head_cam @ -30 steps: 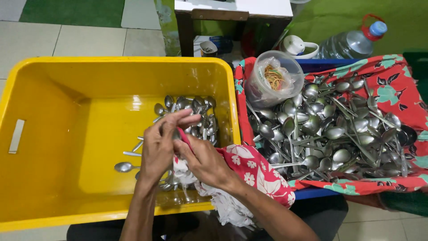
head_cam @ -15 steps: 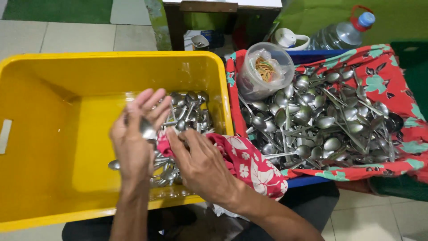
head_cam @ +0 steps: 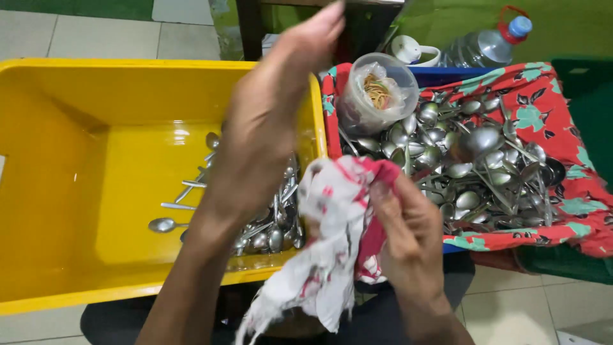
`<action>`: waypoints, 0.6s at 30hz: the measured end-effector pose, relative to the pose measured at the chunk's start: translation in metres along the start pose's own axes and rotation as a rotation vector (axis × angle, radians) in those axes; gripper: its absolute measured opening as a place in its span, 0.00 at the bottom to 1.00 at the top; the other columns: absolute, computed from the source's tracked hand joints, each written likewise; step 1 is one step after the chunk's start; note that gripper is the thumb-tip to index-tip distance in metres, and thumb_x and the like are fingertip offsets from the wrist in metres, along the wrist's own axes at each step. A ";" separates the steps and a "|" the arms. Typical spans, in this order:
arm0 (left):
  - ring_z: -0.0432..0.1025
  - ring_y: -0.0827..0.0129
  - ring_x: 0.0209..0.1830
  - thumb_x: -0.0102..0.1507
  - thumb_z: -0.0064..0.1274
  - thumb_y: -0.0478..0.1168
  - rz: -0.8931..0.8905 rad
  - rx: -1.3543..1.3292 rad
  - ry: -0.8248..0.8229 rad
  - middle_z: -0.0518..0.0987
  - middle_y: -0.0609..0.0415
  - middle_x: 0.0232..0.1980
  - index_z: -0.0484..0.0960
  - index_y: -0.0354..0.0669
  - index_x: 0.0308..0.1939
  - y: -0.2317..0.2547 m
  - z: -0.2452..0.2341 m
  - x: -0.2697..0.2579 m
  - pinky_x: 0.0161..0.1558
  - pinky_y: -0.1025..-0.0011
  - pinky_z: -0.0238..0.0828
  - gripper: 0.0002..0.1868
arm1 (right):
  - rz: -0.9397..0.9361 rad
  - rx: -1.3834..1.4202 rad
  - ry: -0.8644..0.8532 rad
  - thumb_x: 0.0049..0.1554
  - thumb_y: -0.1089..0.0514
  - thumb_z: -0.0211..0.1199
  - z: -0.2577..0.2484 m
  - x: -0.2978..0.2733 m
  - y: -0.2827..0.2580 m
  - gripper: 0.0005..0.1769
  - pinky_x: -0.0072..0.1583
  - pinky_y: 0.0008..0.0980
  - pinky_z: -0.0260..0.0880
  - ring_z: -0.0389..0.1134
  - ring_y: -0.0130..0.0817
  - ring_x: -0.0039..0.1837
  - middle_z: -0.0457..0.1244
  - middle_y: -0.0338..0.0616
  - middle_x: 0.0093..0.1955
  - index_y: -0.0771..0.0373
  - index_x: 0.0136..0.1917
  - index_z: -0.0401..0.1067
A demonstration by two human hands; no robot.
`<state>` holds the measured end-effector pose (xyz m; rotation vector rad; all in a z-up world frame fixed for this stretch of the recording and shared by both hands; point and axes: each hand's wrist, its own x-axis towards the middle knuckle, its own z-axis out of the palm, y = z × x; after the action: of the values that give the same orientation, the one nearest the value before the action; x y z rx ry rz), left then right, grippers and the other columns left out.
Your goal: Wiping and cleaning metal spoons with a cloth and sorting them into bins.
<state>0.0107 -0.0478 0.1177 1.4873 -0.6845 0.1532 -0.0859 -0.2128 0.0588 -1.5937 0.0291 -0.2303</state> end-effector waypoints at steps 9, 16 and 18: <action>0.81 0.59 0.49 0.65 0.45 0.33 -0.305 0.173 0.279 0.84 0.41 0.57 0.82 0.33 0.52 -0.063 0.030 -0.145 0.52 0.65 0.80 0.15 | -0.016 -0.074 -0.045 0.67 0.50 0.49 -0.012 0.026 -0.002 0.22 0.42 0.18 0.56 0.57 0.16 0.38 0.69 0.41 0.52 0.68 0.63 0.71; 0.73 0.71 0.36 0.70 0.44 0.39 -0.640 -0.827 0.450 0.82 0.42 0.43 0.79 0.21 0.48 -0.072 0.002 -0.161 0.40 0.76 0.67 0.18 | 0.081 0.196 -0.161 0.66 0.57 0.54 -0.048 0.053 0.016 0.08 0.40 0.15 0.50 0.53 0.14 0.36 0.59 0.30 0.38 0.63 0.48 0.69; 0.73 0.68 0.38 0.66 0.45 0.40 -0.883 -0.800 0.440 0.81 0.38 0.50 0.74 0.21 0.63 -0.090 0.010 -0.149 0.37 0.76 0.71 0.27 | 0.121 0.503 -0.256 0.62 0.64 0.57 -0.049 0.049 0.012 0.13 0.42 0.16 0.60 0.62 0.20 0.38 0.66 0.43 0.42 0.76 0.57 0.68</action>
<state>-0.0677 -0.0215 -0.0355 0.8125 0.2957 -0.4230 -0.0447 -0.2692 0.0543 -1.1051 -0.1221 0.0616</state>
